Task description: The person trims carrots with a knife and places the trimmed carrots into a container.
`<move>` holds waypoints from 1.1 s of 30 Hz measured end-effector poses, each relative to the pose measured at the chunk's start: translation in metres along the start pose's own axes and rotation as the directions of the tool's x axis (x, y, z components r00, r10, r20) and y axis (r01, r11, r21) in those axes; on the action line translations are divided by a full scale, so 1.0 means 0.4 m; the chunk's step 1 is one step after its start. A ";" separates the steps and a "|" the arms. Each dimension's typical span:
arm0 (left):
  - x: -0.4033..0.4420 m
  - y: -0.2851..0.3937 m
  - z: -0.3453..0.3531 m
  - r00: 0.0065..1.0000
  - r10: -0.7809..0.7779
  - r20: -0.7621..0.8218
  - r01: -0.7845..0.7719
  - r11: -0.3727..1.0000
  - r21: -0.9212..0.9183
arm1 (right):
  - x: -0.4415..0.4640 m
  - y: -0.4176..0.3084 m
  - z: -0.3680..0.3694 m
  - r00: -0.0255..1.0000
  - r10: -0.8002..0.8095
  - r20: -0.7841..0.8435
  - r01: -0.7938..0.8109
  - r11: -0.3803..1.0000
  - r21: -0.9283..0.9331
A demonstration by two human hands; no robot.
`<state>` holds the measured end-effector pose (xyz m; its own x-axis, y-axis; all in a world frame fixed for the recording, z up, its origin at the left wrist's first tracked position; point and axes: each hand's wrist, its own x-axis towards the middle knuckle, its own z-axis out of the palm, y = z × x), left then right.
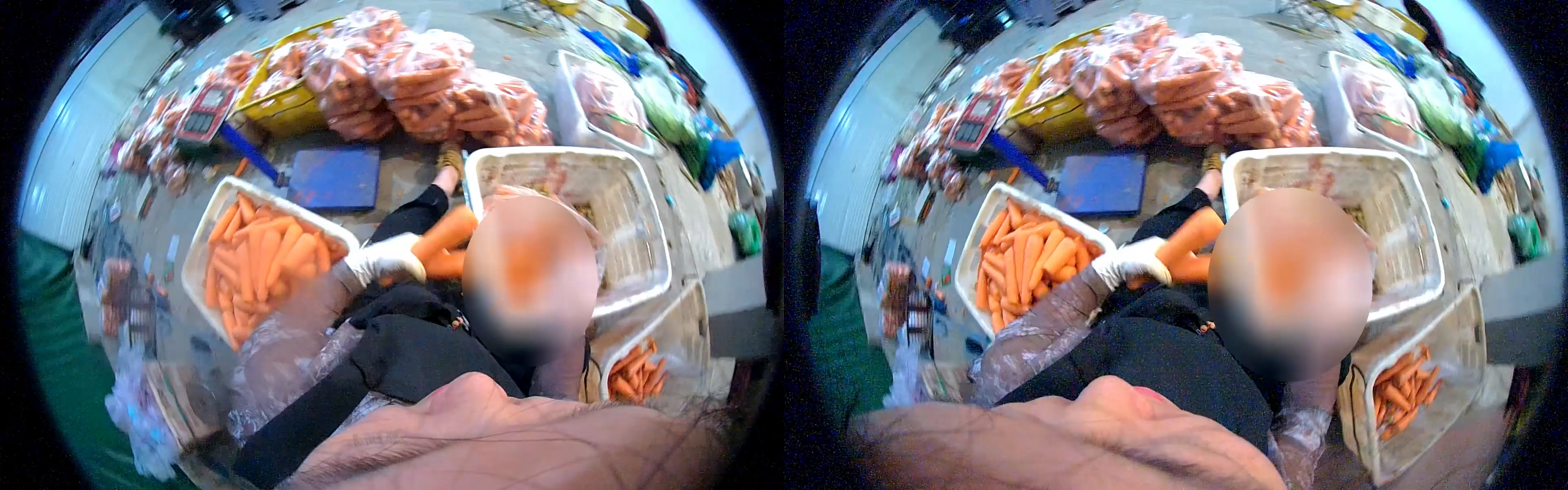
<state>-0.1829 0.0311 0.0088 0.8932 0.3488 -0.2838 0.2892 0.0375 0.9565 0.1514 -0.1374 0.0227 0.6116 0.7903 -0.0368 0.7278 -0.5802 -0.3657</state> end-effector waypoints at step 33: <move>0.873 -0.170 0.292 0.864 -0.133 0.486 -0.442 0.263 0.857 | -0.056 0.085 -0.152 0.878 0.475 -0.061 0.179 -0.207 0.962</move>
<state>0.1496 0.0411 -0.1634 0.9004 -0.1592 -0.4048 -0.0239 -0.9474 0.3193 0.1811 -0.1868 0.0678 0.9014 0.4065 -0.1489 -0.3398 0.4510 -0.8253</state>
